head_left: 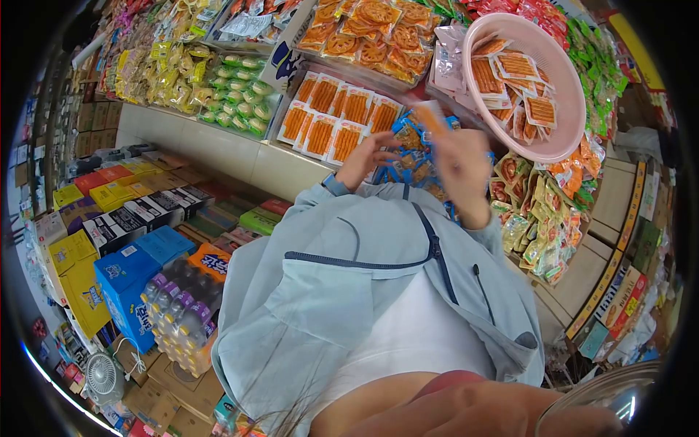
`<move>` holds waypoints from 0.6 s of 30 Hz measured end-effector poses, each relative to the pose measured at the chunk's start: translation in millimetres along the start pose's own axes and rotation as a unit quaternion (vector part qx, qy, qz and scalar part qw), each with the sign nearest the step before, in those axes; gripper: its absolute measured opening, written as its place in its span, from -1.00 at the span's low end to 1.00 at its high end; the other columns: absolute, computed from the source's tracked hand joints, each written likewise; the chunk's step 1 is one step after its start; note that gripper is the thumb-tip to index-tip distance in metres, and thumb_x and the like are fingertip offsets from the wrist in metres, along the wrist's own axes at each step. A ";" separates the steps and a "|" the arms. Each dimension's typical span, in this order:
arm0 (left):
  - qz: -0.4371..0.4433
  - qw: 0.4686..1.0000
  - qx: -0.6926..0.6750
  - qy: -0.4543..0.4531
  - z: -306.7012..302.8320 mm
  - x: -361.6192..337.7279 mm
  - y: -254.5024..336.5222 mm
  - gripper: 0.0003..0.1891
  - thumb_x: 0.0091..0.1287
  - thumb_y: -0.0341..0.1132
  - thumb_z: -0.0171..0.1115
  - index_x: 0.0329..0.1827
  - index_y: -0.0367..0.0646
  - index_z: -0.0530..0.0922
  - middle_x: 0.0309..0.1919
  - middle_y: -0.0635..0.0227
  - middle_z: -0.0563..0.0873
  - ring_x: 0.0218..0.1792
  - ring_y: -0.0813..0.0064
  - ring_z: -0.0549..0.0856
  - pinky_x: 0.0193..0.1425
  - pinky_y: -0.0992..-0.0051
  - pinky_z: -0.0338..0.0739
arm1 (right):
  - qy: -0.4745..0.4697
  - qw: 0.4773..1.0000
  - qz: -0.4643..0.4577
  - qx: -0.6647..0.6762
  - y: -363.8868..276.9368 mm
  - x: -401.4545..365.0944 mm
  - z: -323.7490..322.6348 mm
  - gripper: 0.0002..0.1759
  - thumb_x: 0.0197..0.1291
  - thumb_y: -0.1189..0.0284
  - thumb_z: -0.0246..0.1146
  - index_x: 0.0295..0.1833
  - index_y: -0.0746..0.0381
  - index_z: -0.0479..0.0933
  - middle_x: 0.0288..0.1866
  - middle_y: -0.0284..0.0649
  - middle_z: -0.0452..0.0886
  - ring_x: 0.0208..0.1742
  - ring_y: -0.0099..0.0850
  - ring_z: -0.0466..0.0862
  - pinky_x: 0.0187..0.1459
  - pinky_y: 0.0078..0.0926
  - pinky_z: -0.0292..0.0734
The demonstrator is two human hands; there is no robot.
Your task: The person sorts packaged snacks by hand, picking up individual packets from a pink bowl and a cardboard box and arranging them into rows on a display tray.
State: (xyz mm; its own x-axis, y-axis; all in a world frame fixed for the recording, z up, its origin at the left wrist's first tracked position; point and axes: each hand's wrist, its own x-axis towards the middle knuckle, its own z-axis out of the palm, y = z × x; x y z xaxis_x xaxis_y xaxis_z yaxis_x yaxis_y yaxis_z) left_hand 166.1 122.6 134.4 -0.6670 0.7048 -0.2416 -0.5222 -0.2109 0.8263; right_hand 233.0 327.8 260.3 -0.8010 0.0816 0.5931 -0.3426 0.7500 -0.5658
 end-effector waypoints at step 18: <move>-0.073 0.531 0.795 0.282 -187.8 -1.2 20.5 -0.36 0.17 -0.33 0.30 0.40 0.07 0.39 0.30 0.21 0.49 0.16 0.13 0.55 0.28 0.11 0.37 | 0.189 0.927 0.284 0.158 82.5 -43.4 -65.6 -0.78 0.32 0.69 0.05 -0.09 0.32 0.61 -0.27 -0.26 0.63 -0.33 -0.58 0.57 -0.22 -0.64 0.48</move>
State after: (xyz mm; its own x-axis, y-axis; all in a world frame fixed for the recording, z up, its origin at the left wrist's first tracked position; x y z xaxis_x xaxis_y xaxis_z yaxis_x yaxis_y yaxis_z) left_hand 56.4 -9.7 56.1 -0.9686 0.2250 -0.1059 0.2204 0.9739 0.0534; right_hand 271.7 429.2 225.4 -0.6869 0.6735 0.2730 -0.0936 0.2906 -0.9523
